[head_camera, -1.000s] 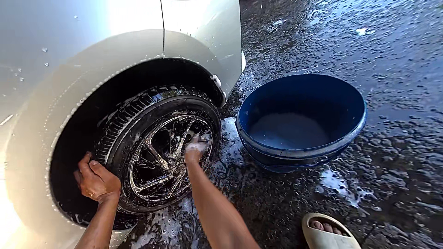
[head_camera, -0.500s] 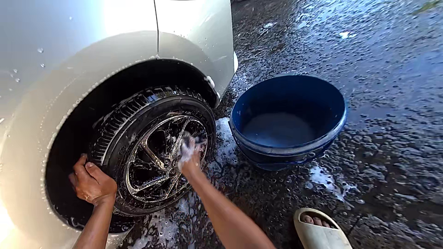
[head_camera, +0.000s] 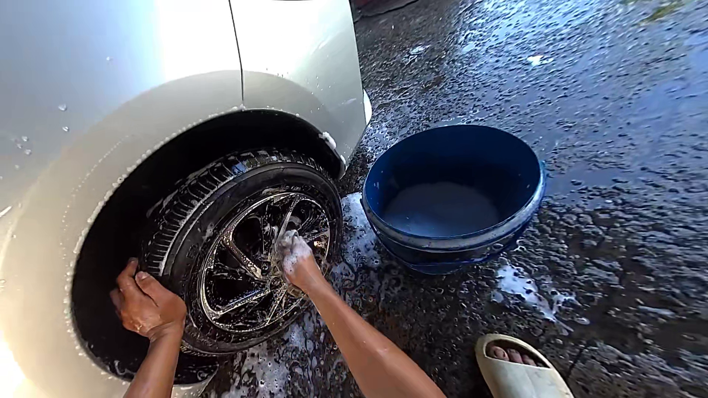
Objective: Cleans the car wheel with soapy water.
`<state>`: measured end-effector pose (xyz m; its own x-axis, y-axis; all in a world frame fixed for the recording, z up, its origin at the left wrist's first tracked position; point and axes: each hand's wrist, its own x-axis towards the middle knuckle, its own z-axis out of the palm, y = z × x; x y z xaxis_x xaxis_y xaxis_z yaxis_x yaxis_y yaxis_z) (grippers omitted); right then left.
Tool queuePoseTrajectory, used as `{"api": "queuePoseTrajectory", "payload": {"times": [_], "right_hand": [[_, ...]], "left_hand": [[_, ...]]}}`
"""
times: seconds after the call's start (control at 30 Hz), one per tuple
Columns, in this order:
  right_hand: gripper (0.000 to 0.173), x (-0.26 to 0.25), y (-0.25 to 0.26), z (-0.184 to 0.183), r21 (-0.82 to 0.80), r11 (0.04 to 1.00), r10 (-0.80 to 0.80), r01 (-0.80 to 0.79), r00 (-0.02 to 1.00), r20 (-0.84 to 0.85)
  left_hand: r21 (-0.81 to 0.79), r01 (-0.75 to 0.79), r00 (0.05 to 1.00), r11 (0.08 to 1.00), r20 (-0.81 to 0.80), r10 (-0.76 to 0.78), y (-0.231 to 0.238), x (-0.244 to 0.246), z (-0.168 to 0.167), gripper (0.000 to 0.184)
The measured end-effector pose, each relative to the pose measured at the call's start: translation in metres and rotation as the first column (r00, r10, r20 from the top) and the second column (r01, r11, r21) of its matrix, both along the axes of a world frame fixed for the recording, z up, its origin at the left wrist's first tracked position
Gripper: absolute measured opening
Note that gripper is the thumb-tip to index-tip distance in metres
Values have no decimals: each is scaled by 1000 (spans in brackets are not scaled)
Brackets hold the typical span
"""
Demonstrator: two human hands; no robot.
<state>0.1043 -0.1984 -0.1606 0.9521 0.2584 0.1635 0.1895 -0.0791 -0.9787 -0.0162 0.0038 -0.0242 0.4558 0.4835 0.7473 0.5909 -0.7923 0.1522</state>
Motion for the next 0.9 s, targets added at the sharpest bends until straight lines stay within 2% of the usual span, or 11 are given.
{"api": "queuePoseTrajectory", "payload": {"times": [0.1, 0.2, 0.3, 0.37, 0.5, 0.57, 0.63, 0.67, 0.77, 0.83, 0.9], "right_hand": [[26, 34, 4, 28, -253, 940, -172, 229, 959, 227], [28, 44, 12, 45, -470, 861, -108, 193, 974, 201], [43, 12, 7, 41, -353, 931, -39, 91, 988, 151], [48, 12, 0, 47, -320, 947, 15, -10, 1000, 12], [48, 43, 19, 46, -383, 903, -181, 193, 981, 65], [49, 24, 20, 38, -264, 953, -129, 148, 988, 87], [52, 13, 13, 32, -116, 993, -39, 35, 999, -31], [48, 15, 13, 33, -93, 992, -86, 81, 995, -43], [45, 39, 35, 61, -225, 932, -287, 283, 958, 18], [56, 14, 56, 96, -176, 961, -239, 213, 961, -137], [59, -33, 65, 113, -12, 995, -103, 103, 979, -174]], "left_hand": [[-6, 5, 1000, 1000, 4, -5, 0, 0, 0, 54], [-20, -2, 1000, 1000, -2, 2, 0, 1, 1, 55], [-8, -4, 1000, 1000, 4, 4, 2, 2, 0, 54], [7, -8, 1000, 1000, 12, 8, 2, 5, 0, 53], [-14, -22, 1000, 1000, -7, 22, 0, 1, 2, 54], [2, -11, 1000, 1000, -20, 11, 3, 2, 2, 53], [19, -3, 1000, 1000, -8, 3, 3, 6, 0, 53], [15, -7, 1000, 1000, -4, 7, 2, 5, 0, 54], [-9, -25, 1000, 1000, 8, 25, 0, 4, 1, 54], [-12, -40, 999, 999, -14, 40, 2, 0, 2, 53], [-5, -25, 999, 1000, -21, 25, 3, 3, 3, 52]]}}
